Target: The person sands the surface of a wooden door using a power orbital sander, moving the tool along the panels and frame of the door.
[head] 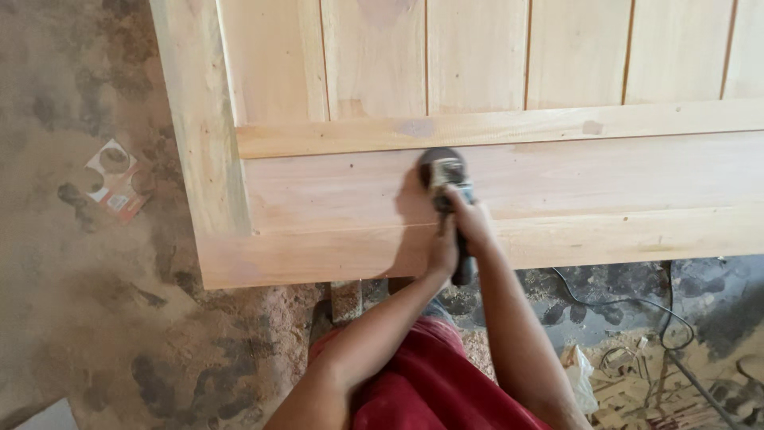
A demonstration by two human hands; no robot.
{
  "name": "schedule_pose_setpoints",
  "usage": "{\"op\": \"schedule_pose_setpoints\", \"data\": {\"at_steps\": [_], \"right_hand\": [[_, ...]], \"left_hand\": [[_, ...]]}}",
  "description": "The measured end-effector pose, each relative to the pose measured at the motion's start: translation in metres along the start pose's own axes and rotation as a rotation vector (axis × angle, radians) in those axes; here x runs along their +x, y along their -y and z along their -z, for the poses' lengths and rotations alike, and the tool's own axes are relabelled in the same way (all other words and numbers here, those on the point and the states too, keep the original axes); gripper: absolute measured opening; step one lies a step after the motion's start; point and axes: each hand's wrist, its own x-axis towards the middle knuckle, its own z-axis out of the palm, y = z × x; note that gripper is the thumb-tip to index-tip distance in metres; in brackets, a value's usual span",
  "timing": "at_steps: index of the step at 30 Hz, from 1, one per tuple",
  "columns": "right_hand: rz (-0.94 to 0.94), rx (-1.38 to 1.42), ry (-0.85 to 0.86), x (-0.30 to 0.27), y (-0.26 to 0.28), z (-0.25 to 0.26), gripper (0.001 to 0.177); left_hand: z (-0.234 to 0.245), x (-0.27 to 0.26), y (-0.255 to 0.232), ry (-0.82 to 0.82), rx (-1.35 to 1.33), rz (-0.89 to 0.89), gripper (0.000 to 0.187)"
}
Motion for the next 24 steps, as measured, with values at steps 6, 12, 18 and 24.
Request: {"op": "schedule_pose_setpoints", "data": {"at_steps": [6,12,18,24], "right_hand": [[-0.036,0.228,-0.109,-0.003,-0.005,0.083,0.062],[-0.06,0.199,-0.15,-0.033,0.01,0.068,0.063],[-0.032,0.154,-0.039,-0.038,-0.014,-0.02,0.063],[0.027,-0.029,0.066,-0.047,-0.024,-0.144,0.058]], "left_hand": [[-0.062,0.008,0.002,0.166,0.288,0.044,0.074],[-0.052,-0.002,0.015,0.133,0.246,-0.238,0.072],[0.036,-0.006,0.026,-0.01,0.258,-0.173,0.065],[0.145,-0.012,0.019,-0.096,-0.063,-0.158,0.059]]}}
